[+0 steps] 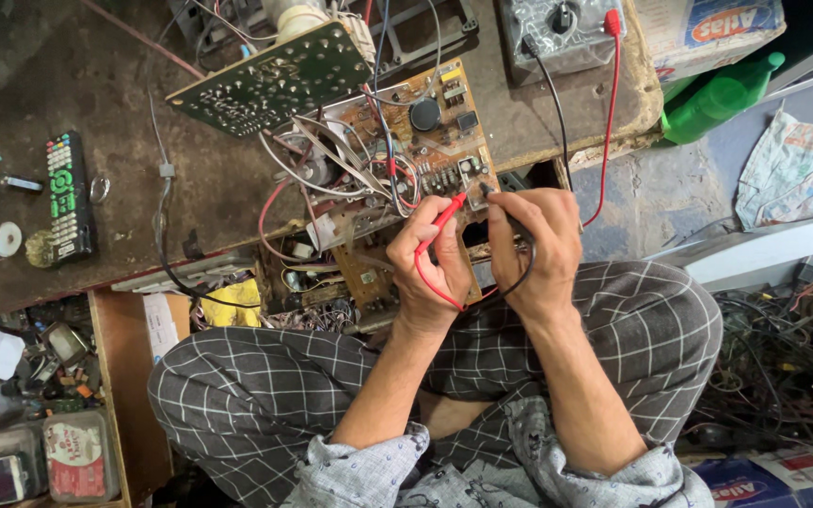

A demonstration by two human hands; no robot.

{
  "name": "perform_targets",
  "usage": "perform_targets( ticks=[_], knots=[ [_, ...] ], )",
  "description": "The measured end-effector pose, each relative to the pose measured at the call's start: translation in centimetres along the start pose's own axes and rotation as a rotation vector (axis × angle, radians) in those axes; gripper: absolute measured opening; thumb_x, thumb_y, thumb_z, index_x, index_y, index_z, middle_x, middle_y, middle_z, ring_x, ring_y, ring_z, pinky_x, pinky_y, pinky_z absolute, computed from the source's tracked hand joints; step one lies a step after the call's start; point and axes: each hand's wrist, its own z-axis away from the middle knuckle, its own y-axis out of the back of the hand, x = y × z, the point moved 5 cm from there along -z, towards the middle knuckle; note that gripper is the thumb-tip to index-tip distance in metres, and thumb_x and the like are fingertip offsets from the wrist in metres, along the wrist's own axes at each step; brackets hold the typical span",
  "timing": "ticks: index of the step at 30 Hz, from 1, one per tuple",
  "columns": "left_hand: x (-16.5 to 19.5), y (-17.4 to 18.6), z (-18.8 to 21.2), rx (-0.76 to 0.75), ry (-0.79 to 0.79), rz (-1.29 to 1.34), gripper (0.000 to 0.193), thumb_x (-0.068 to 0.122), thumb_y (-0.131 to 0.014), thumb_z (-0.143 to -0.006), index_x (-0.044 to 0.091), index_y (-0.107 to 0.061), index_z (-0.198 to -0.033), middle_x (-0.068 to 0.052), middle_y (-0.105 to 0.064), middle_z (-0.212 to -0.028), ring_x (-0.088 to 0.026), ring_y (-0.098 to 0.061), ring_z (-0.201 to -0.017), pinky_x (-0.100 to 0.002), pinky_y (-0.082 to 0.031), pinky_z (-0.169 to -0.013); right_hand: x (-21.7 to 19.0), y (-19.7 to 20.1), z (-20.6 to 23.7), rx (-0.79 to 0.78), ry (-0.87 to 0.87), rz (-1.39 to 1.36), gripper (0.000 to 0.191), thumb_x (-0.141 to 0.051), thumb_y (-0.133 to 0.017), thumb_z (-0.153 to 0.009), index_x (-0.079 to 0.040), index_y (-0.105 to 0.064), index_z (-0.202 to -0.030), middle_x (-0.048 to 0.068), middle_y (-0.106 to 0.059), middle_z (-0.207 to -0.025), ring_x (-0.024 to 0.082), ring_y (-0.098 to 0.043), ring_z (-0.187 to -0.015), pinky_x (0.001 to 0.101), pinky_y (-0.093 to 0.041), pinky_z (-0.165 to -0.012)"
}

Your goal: The person sits cross-legged on the floor holding a green circuit board on their lap and probes its solder points with red and black multimeter leads. They reposition the board, probe different components, and continue testing points on a second board connected to a multimeter on the workbench.

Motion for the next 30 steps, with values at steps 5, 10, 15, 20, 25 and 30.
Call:
perform_targets(
  ticks=[5, 10, 15, 20, 25, 30],
  knots=[
    [-0.3, 0.1, 0.0, -0.008, 0.013, 0.034, 0.034, -0.004, -0.054, -0.107, 0.007, -0.028, -0.126, -0.024, -0.062, -0.120, -0.028, -0.070, -0.098, -0.037, -0.061, -0.087, 0.0, -0.1, 0.1, 0.014, 0.000, -0.066, 0.016, 0.004, -0.074, -0.096, -0.003, -0.070, -0.110, 0.011, -0.068, -0.103, 0.028, -0.063, -0.097, 0.0380, -0.052, -0.087],
    [-0.4, 0.0, 0.0, -0.020, 0.001, 0.034, 0.034, -0.005, -0.054, -0.107, 0.007, -0.028, -0.126, -0.024, -0.062, -0.120, -0.028, -0.070, -0.098, -0.038, -0.060, -0.087, 0.1, -0.3, 0.1, -0.018, 0.049, -0.002, 0.016, 0.002, -0.074, -0.094, -0.002, -0.071, -0.109, 0.012, -0.069, -0.101, 0.030, -0.064, -0.096, 0.0406, -0.050, -0.087],
    [-0.4, 0.2, 0.1, 0.001, -0.003, 0.004, 0.035, -0.005, -0.054, -0.107, 0.007, -0.028, -0.126, -0.025, -0.061, -0.121, -0.030, -0.070, -0.098, -0.038, -0.061, -0.087, 1.8, 0.3, 0.5, 0.033, -0.115, -0.129, 0.009, 0.001, -0.069, -0.102, -0.003, -0.071, -0.109, 0.011, -0.070, -0.106, 0.026, -0.064, -0.100, 0.0348, -0.053, -0.090],
    [-0.6, 0.1, 0.3, -0.005, -0.004, 0.024, 0.035, -0.005, -0.054, -0.107, 0.007, -0.028, -0.126, -0.025, -0.060, -0.121, -0.030, -0.069, -0.098, -0.038, -0.061, -0.087, 2.4, -0.2, 0.4, 0.000, -0.109, -0.163, 0.004, 0.000, -0.070, -0.101, 0.000, -0.071, -0.104, 0.012, -0.070, -0.103, 0.025, -0.064, -0.098, 0.0340, -0.051, -0.089],
    [-0.8, 0.1, 0.4, -0.013, 0.017, 0.039, 0.035, -0.005, -0.054, -0.107, 0.007, -0.028, -0.126, -0.025, -0.061, -0.121, -0.028, -0.069, -0.097, -0.037, -0.060, -0.087, 3.0, 0.7, 0.1, 0.110, -0.192, -0.151, 0.004, 0.002, -0.069, -0.105, 0.000, -0.072, -0.107, 0.012, -0.070, -0.104, 0.023, -0.065, -0.100, 0.0328, -0.052, -0.089],
    [-0.7, 0.0, 0.5, -0.005, 0.005, 0.019, 0.035, -0.005, -0.054, -0.107, 0.007, -0.027, -0.126, -0.025, -0.060, -0.122, -0.030, -0.069, -0.099, -0.039, -0.060, -0.089, 1.8, -0.1, 0.3, 0.014, -0.074, -0.169, 0.006, 0.003, -0.071, -0.099, 0.002, -0.071, -0.105, 0.013, -0.071, -0.101, 0.025, -0.064, -0.097, 0.0338, -0.051, -0.087]
  ],
)
